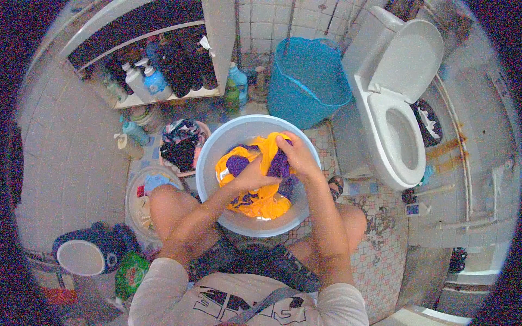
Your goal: The person washes a garment by hand in a plastic basin filled with water, scrubbing the fabric against itself.
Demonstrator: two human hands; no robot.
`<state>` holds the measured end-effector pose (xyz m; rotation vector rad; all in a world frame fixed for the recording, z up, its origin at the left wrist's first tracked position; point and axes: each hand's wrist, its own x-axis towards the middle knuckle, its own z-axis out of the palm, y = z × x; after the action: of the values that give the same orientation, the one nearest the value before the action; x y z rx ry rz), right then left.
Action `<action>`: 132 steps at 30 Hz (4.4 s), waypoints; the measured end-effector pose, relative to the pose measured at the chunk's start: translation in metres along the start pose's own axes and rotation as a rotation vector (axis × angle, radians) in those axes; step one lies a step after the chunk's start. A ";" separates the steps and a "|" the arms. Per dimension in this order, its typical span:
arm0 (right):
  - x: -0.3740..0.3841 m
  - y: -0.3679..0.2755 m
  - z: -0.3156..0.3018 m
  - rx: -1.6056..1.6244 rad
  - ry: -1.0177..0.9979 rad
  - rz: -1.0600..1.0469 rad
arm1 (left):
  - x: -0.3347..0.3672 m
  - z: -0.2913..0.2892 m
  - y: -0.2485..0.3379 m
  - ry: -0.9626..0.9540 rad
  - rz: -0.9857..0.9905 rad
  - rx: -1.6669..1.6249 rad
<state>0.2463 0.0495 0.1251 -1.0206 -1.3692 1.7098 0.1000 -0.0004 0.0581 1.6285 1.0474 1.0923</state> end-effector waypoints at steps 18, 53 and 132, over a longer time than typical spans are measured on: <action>0.012 0.106 -0.031 -0.452 -0.154 0.283 | 0.007 -0.034 0.009 0.295 -0.482 -0.912; -0.005 0.119 0.051 -0.643 0.344 -0.238 | 0.002 0.015 -0.082 0.498 -0.347 -0.547; -0.004 0.100 -0.025 -1.074 0.317 0.159 | -0.001 -0.038 -0.025 0.072 -0.299 0.357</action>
<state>0.2655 0.0377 0.0243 -1.8999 -2.0384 0.7455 0.0596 0.0130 0.0418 1.6424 1.5477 0.8003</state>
